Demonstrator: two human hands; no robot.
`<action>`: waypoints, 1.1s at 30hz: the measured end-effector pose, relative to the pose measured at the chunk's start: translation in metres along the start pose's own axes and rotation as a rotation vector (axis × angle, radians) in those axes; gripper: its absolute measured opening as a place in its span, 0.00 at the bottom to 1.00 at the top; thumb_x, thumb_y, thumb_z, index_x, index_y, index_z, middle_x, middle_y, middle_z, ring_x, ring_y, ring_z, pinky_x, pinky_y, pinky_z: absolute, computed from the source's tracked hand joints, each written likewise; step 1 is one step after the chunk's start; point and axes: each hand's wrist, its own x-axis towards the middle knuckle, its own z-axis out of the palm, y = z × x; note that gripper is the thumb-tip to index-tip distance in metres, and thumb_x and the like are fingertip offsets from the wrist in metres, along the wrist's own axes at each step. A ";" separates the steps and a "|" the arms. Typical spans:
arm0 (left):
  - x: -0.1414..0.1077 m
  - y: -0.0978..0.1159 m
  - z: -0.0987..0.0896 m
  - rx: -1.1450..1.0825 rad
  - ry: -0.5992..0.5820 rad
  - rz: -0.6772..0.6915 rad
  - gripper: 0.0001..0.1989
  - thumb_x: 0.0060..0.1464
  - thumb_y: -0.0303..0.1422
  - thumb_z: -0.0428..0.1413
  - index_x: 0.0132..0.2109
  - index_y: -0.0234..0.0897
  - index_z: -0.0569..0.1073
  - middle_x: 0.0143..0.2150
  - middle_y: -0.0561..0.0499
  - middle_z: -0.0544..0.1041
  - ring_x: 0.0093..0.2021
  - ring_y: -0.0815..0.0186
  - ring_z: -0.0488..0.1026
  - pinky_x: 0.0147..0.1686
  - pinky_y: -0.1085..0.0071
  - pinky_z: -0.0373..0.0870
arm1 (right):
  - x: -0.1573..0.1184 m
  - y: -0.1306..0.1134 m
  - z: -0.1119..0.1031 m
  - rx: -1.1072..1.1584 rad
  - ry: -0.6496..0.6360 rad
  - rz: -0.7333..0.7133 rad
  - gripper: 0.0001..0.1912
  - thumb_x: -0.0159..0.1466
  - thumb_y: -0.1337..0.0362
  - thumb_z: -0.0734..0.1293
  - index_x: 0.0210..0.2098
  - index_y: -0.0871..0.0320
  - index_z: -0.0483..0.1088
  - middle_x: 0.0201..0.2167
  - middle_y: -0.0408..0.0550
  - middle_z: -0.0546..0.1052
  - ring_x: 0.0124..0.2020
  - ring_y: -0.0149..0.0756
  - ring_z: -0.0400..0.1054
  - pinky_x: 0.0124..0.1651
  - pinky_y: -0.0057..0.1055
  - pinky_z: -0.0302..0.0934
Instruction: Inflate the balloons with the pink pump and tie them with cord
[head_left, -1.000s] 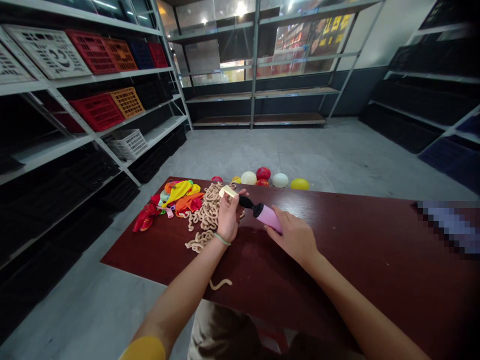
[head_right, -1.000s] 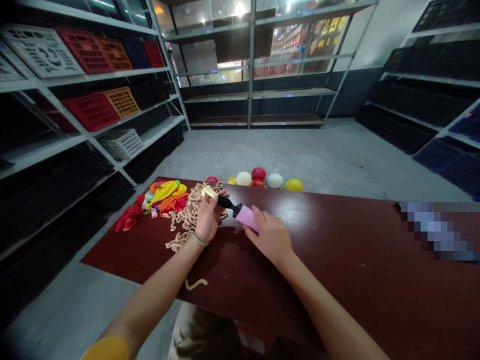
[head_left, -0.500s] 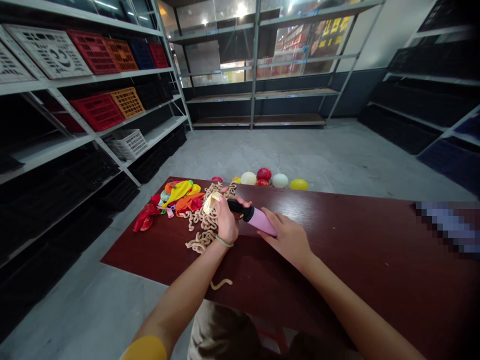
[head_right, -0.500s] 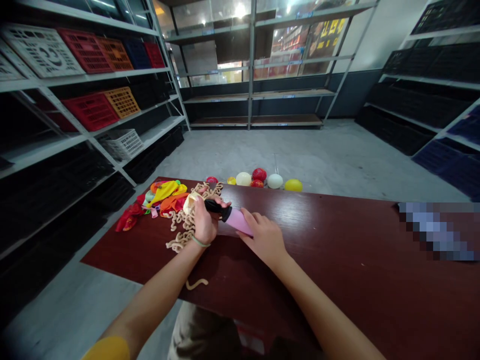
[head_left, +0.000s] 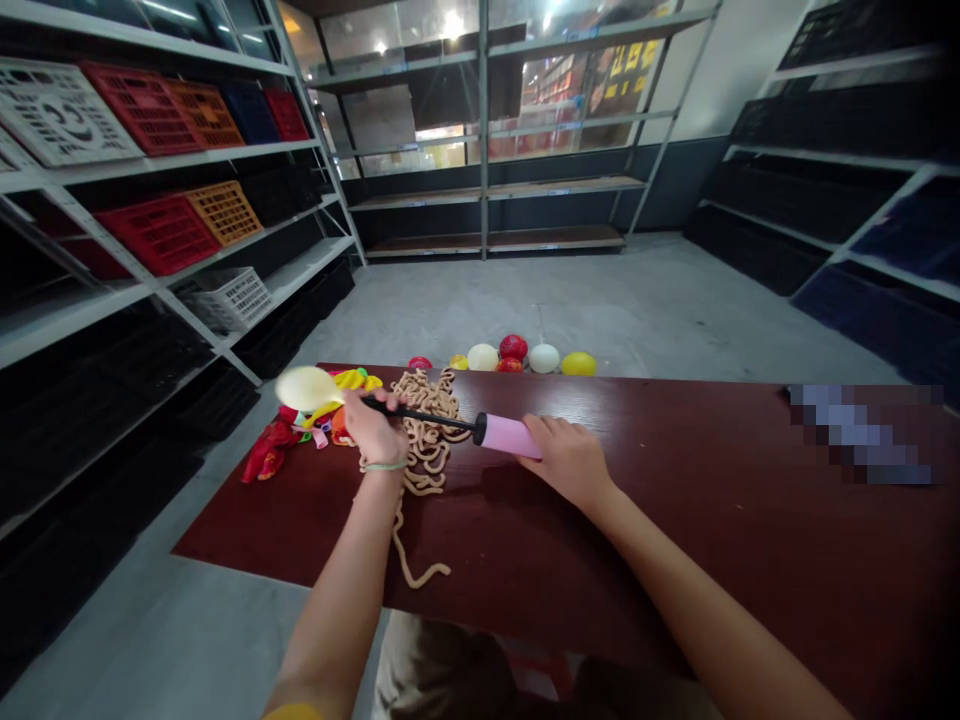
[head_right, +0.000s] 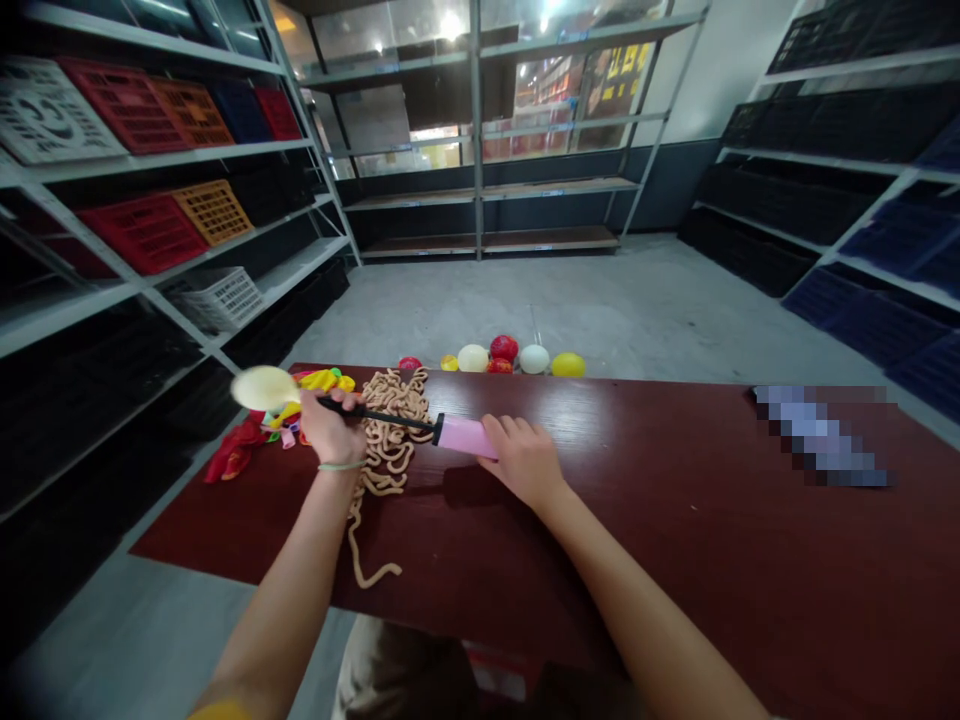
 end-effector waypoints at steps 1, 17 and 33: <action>0.007 0.004 -0.003 -0.017 0.010 0.005 0.10 0.63 0.39 0.47 0.35 0.41 0.58 0.21 0.60 0.60 0.17 0.74 0.59 0.25 0.74 0.65 | -0.001 0.006 -0.001 -0.020 0.008 -0.005 0.20 0.64 0.52 0.65 0.52 0.55 0.69 0.39 0.50 0.77 0.38 0.42 0.67 0.38 0.34 0.50; -0.070 -0.048 0.011 0.103 -0.238 -0.106 0.12 0.59 0.41 0.54 0.34 0.40 0.60 0.22 0.60 0.65 0.18 0.73 0.62 0.28 0.69 0.71 | -0.006 -0.022 0.001 0.097 0.038 0.074 0.19 0.64 0.52 0.64 0.49 0.56 0.69 0.37 0.48 0.78 0.35 0.37 0.70 0.33 0.31 0.48; 0.028 -0.003 -0.016 -0.052 0.061 -0.069 0.07 0.54 0.28 0.51 0.31 0.38 0.58 0.25 0.59 0.61 0.22 0.75 0.62 0.30 0.76 0.67 | -0.004 0.026 0.002 -0.046 0.087 -0.076 0.23 0.68 0.46 0.60 0.50 0.57 0.71 0.34 0.47 0.76 0.33 0.37 0.66 0.34 0.33 0.44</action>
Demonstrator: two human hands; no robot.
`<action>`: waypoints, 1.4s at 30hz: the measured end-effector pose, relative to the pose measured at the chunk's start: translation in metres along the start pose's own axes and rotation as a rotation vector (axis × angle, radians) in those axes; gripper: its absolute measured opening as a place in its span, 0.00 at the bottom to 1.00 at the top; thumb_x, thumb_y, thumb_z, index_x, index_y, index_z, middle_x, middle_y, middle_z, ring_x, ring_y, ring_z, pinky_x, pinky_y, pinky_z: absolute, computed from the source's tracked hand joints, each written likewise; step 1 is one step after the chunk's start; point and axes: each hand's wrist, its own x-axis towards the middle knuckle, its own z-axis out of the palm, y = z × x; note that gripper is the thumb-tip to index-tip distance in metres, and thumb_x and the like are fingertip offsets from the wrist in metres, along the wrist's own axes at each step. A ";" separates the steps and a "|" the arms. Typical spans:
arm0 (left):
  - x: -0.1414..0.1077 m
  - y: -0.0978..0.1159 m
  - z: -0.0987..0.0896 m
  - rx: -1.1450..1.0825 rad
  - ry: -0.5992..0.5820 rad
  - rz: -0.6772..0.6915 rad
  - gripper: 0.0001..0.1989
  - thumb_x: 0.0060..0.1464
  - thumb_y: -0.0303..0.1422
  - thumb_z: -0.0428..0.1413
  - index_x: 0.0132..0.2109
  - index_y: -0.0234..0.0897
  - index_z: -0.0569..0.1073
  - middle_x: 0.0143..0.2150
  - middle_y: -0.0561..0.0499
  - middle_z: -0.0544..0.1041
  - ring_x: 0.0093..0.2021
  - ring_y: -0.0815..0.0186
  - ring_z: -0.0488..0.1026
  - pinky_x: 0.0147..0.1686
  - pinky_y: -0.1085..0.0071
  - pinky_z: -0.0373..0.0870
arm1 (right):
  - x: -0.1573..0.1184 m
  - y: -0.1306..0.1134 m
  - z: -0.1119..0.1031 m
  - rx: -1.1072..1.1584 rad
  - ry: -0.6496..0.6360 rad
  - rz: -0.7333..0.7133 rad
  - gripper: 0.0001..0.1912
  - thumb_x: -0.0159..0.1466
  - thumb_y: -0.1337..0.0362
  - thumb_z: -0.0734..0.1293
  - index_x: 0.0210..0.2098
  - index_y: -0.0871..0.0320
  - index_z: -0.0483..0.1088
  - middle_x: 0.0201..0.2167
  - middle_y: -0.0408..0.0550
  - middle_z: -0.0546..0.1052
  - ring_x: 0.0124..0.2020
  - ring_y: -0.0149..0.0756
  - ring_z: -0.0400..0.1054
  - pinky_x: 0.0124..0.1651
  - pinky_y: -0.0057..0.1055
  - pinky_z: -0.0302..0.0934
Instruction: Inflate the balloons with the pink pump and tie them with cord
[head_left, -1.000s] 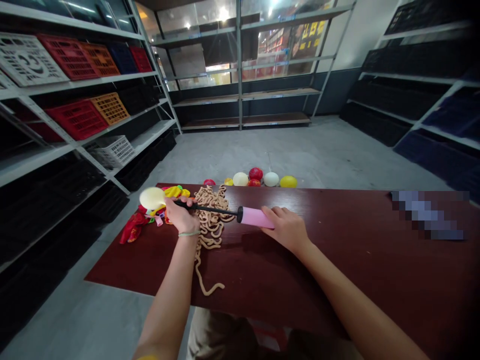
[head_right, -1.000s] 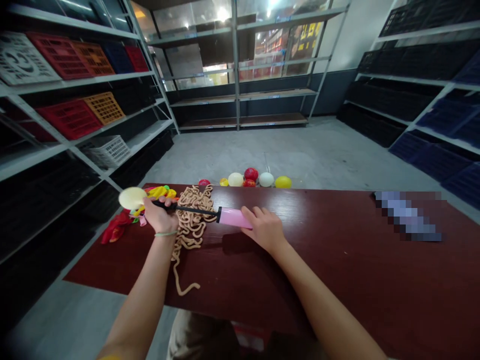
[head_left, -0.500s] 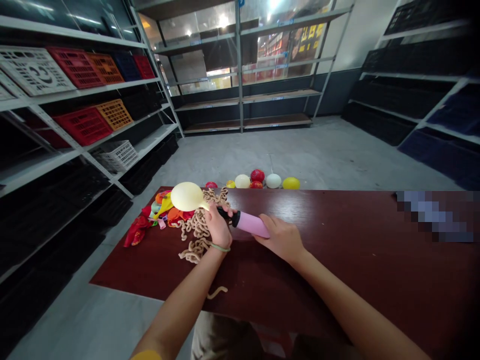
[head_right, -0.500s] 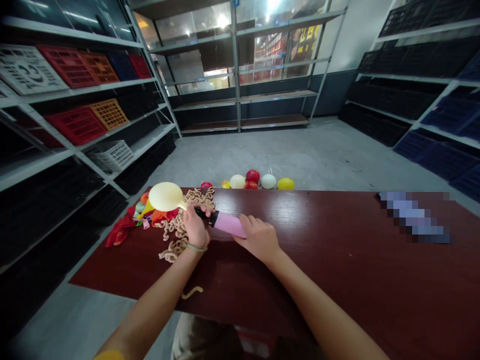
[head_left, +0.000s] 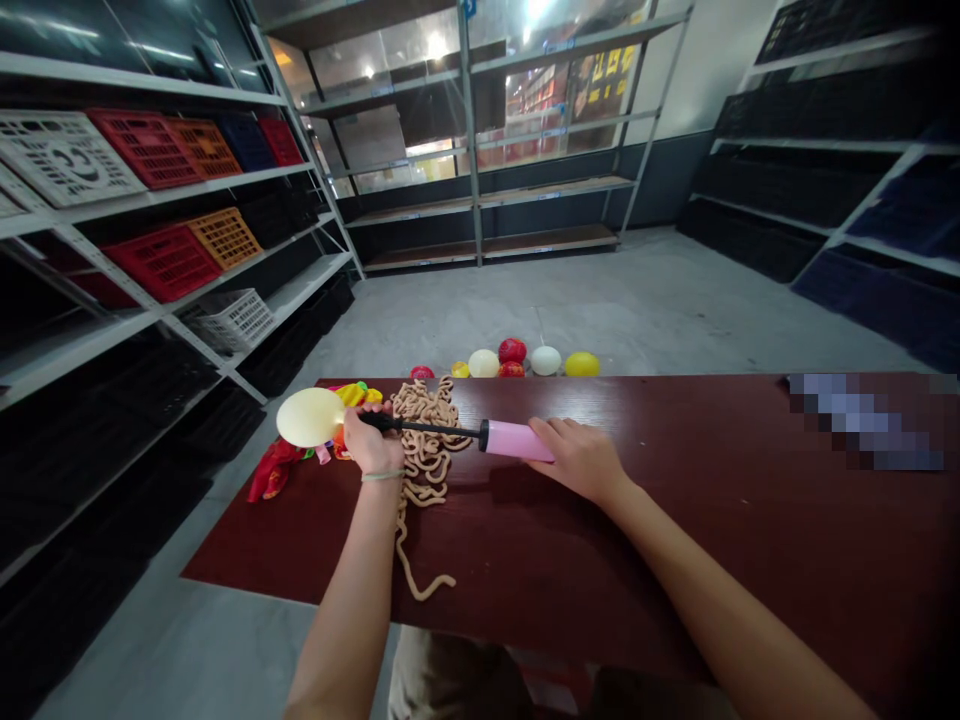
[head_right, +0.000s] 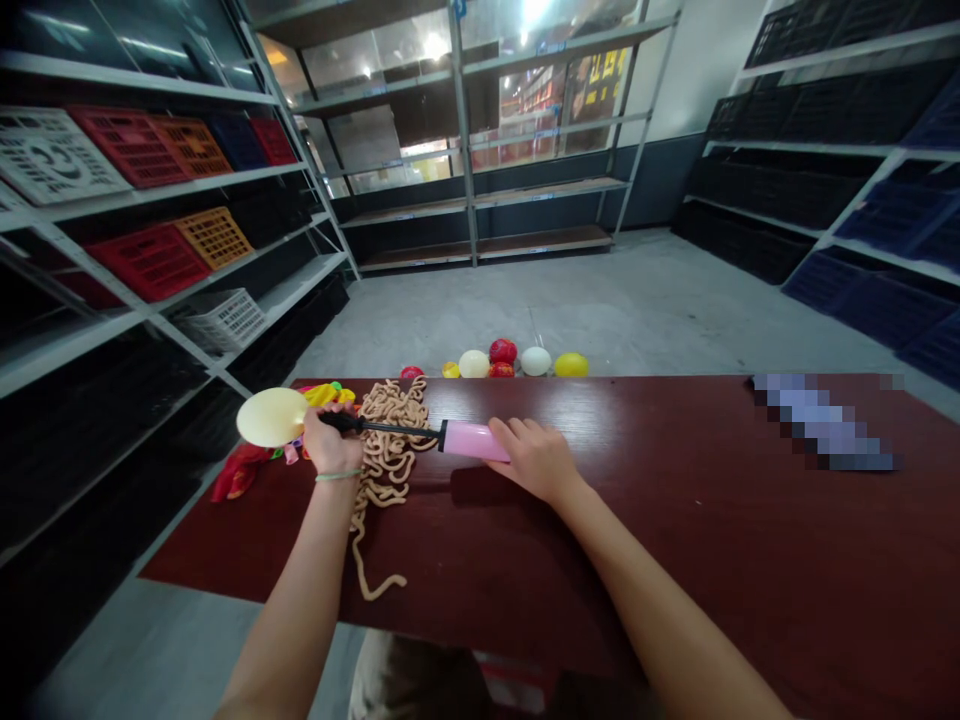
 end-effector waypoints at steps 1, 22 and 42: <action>0.000 0.001 0.000 -0.015 -0.005 0.008 0.08 0.54 0.28 0.51 0.31 0.38 0.58 0.25 0.59 0.61 0.22 0.76 0.62 0.28 0.78 0.65 | 0.000 -0.002 0.000 0.015 -0.015 0.002 0.23 0.68 0.46 0.60 0.50 0.57 0.71 0.34 0.48 0.76 0.34 0.37 0.66 0.34 0.33 0.44; -0.046 -0.016 0.017 0.022 -0.180 -0.162 0.08 0.58 0.26 0.50 0.32 0.38 0.57 0.24 0.59 0.57 0.20 0.75 0.57 0.23 0.75 0.57 | 0.003 -0.003 -0.008 0.026 -0.059 0.006 0.25 0.68 0.44 0.60 0.52 0.56 0.69 0.36 0.48 0.76 0.35 0.38 0.66 0.35 0.34 0.45; -0.077 -0.033 0.027 0.080 -0.232 -0.179 0.12 0.57 0.33 0.53 0.29 0.39 0.58 0.20 0.59 0.56 0.17 0.74 0.56 0.18 0.76 0.54 | 0.007 -0.045 -0.009 0.136 -0.128 0.075 0.23 0.67 0.46 0.61 0.50 0.57 0.68 0.36 0.49 0.76 0.34 0.38 0.68 0.33 0.33 0.47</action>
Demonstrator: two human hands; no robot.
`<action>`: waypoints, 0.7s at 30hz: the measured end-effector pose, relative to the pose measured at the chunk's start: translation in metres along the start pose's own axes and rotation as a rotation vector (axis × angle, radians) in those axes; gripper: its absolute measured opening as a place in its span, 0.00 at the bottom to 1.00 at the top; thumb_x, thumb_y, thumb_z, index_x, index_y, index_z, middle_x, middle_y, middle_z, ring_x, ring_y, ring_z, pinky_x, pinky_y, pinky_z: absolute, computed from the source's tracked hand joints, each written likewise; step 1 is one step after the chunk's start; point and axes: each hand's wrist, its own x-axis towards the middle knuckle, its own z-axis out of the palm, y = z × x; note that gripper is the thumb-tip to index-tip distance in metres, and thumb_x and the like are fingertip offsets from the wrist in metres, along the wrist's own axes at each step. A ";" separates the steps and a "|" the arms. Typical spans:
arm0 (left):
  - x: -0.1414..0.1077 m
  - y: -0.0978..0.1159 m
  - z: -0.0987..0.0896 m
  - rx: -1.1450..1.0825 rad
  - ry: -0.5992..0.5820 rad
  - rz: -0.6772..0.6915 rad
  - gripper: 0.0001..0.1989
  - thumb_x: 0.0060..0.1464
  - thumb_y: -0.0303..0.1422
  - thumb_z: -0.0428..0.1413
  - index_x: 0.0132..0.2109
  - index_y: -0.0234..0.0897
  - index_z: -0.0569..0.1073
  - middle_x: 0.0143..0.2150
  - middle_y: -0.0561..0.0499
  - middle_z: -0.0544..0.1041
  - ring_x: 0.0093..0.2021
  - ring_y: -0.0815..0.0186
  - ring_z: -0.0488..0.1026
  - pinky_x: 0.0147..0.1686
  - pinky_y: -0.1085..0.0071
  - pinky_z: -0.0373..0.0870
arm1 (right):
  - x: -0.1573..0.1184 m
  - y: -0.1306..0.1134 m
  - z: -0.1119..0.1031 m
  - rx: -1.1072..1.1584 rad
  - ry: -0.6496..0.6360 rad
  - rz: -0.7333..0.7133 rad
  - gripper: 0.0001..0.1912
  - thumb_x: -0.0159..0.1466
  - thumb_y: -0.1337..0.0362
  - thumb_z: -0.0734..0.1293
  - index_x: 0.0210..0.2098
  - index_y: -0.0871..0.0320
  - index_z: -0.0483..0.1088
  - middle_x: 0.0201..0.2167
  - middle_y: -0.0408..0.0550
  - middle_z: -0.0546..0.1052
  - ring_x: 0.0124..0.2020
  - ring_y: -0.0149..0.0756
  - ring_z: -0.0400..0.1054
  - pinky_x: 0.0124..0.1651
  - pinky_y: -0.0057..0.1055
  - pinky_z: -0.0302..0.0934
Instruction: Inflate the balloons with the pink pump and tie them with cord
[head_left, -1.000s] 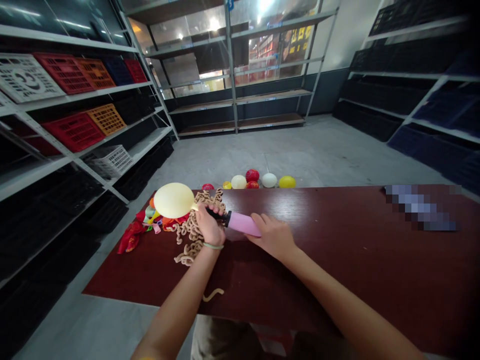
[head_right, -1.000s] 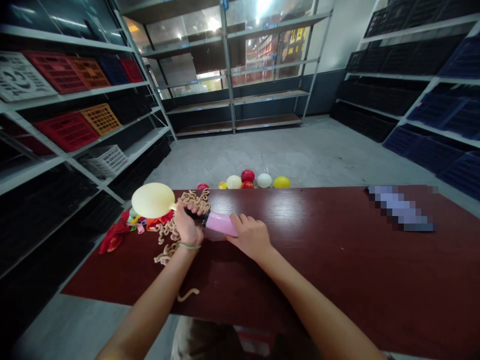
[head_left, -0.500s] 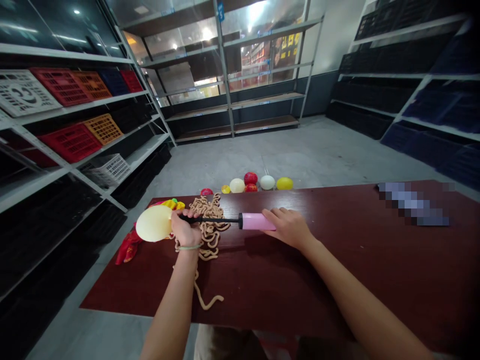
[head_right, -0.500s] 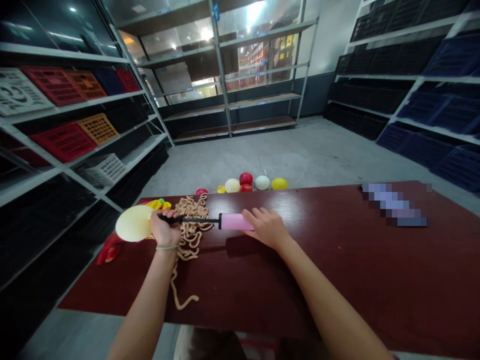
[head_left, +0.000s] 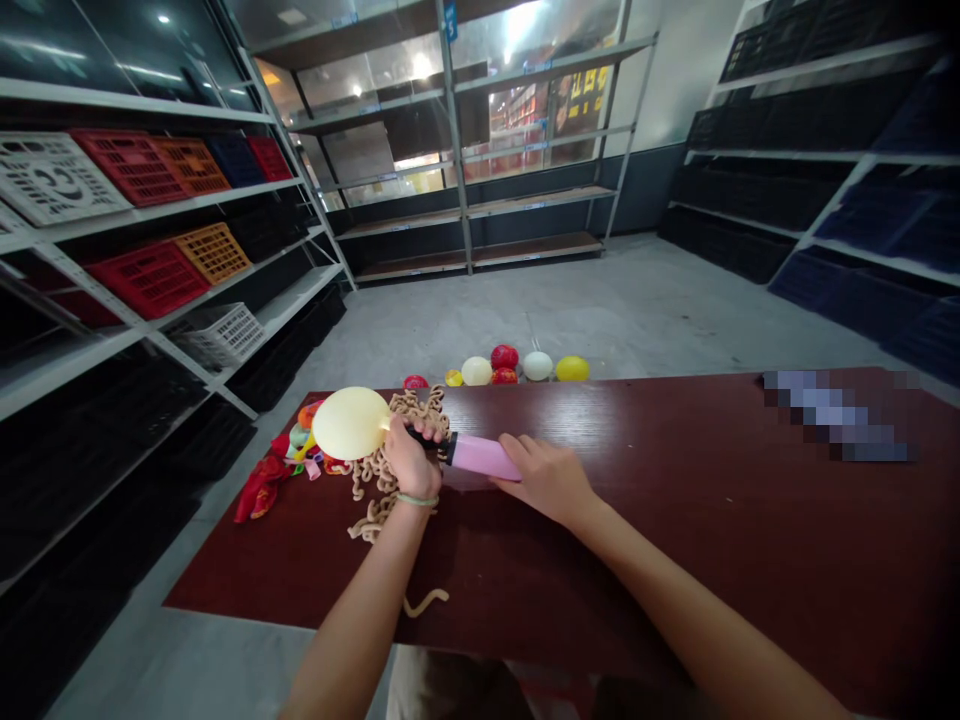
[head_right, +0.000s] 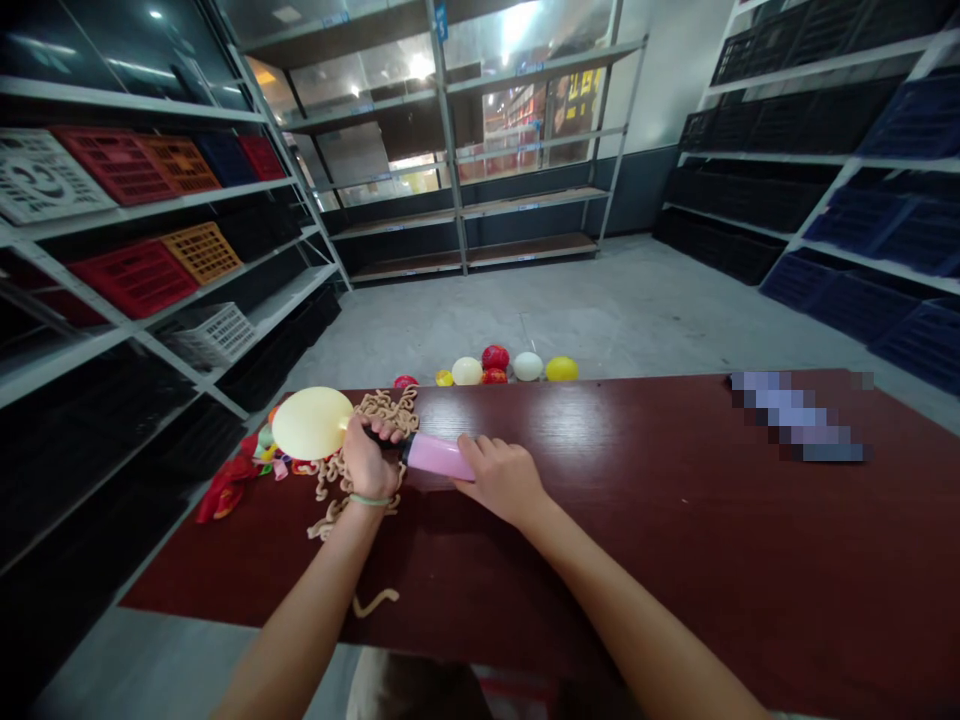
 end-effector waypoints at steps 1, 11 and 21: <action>0.004 0.004 -0.003 -0.015 0.003 -0.009 0.11 0.56 0.32 0.53 0.29 0.39 0.58 0.20 0.60 0.56 0.17 0.75 0.56 0.18 0.76 0.54 | 0.000 0.006 -0.001 -0.015 0.010 -0.020 0.24 0.68 0.46 0.60 0.51 0.57 0.68 0.36 0.49 0.76 0.34 0.38 0.67 0.34 0.33 0.47; 0.042 0.029 -0.036 -0.118 0.077 0.059 0.11 0.51 0.30 0.56 0.31 0.39 0.57 0.21 0.62 0.56 0.18 0.77 0.56 0.20 0.78 0.55 | -0.005 0.061 -0.008 -0.159 0.025 -0.057 0.24 0.66 0.47 0.61 0.54 0.56 0.70 0.39 0.51 0.76 0.38 0.41 0.65 0.36 0.34 0.46; -0.003 -0.011 -0.001 0.007 0.031 0.048 0.14 0.56 0.37 0.56 0.30 0.39 0.57 0.21 0.61 0.57 0.17 0.76 0.56 0.17 0.77 0.52 | -0.002 -0.010 0.004 0.011 -0.022 0.097 0.18 0.67 0.49 0.60 0.46 0.55 0.69 0.36 0.48 0.76 0.34 0.38 0.68 0.32 0.34 0.46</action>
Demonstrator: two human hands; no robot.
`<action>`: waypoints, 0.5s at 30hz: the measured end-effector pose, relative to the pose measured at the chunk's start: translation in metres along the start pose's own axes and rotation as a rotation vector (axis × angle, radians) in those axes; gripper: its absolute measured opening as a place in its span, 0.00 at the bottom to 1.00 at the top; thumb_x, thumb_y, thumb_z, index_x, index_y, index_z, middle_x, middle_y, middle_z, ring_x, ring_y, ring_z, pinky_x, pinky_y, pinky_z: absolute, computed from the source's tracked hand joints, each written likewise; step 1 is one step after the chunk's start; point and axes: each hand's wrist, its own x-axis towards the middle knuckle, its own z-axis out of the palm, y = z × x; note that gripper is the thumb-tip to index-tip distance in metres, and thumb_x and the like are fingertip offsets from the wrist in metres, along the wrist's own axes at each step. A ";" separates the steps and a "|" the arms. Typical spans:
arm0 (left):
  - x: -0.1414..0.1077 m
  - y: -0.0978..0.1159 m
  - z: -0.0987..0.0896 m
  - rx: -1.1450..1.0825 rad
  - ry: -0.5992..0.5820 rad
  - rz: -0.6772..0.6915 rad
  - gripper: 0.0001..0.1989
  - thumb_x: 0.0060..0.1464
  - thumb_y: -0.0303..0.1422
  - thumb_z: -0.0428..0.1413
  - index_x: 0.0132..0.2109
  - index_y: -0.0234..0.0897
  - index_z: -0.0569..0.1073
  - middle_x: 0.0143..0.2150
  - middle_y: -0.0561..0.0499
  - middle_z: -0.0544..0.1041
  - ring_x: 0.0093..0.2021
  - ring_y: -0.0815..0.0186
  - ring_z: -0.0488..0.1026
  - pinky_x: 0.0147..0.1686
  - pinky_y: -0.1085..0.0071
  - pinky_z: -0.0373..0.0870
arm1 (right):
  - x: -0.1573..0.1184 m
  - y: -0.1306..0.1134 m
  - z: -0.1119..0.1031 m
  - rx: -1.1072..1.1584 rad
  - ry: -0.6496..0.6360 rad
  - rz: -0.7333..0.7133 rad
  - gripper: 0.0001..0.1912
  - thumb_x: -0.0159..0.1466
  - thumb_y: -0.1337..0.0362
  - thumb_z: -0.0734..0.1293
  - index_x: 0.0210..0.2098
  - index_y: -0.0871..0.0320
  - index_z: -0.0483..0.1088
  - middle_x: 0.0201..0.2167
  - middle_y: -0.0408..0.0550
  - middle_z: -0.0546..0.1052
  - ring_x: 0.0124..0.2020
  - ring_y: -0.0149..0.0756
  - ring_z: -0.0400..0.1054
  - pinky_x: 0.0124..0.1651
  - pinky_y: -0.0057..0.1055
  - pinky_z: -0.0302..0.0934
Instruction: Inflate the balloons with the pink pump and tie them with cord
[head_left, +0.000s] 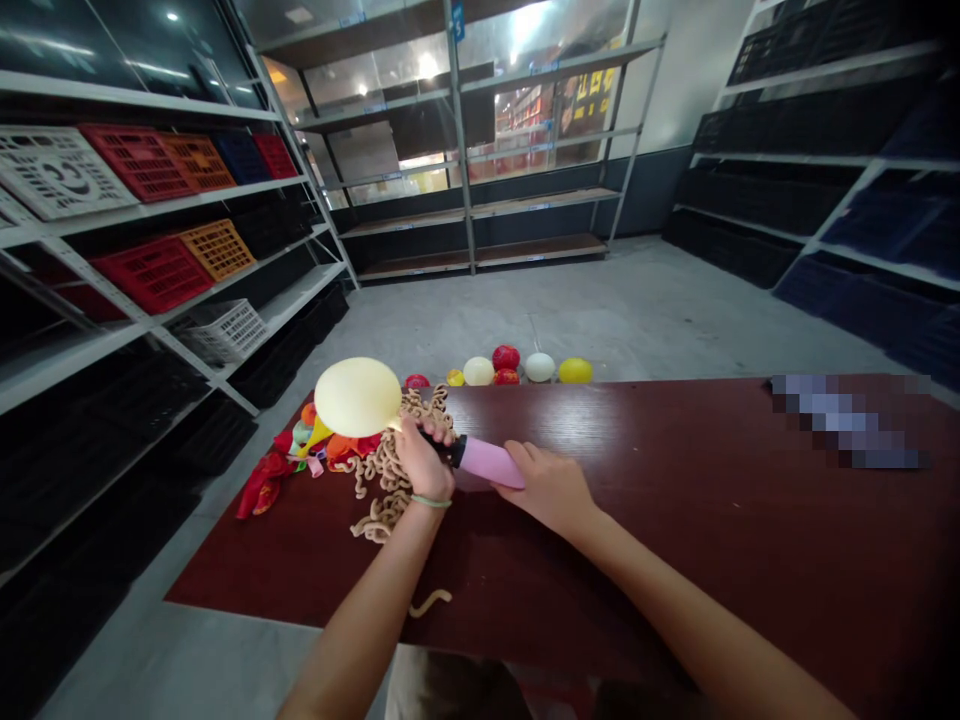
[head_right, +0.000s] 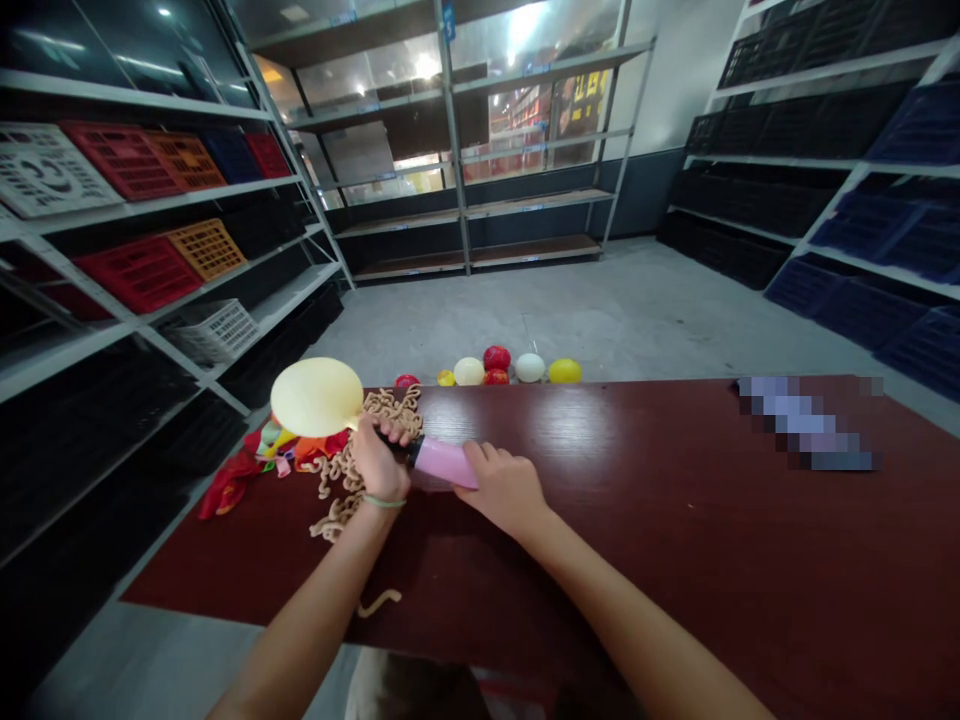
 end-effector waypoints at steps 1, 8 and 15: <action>-0.002 -0.002 0.002 0.006 -0.008 -0.016 0.14 0.57 0.37 0.56 0.30 0.39 0.58 0.20 0.61 0.58 0.17 0.76 0.56 0.17 0.76 0.52 | 0.000 0.003 0.000 0.002 0.002 -0.022 0.19 0.67 0.48 0.60 0.47 0.55 0.69 0.37 0.49 0.76 0.35 0.38 0.68 0.33 0.34 0.47; 0.021 0.022 -0.008 -0.060 -0.005 -0.036 0.13 0.57 0.35 0.56 0.30 0.39 0.58 0.20 0.61 0.55 0.17 0.76 0.56 0.18 0.76 0.55 | 0.005 0.052 -0.006 -0.098 0.069 -0.160 0.26 0.68 0.46 0.59 0.55 0.56 0.69 0.39 0.51 0.76 0.38 0.40 0.66 0.36 0.33 0.48; 0.041 0.038 -0.024 -0.102 0.060 0.036 0.16 0.56 0.38 0.57 0.30 0.39 0.57 0.21 0.62 0.55 0.17 0.77 0.54 0.18 0.77 0.53 | 0.006 0.069 -0.010 -0.173 0.083 -0.145 0.23 0.65 0.49 0.63 0.54 0.56 0.70 0.38 0.51 0.76 0.38 0.41 0.65 0.37 0.34 0.47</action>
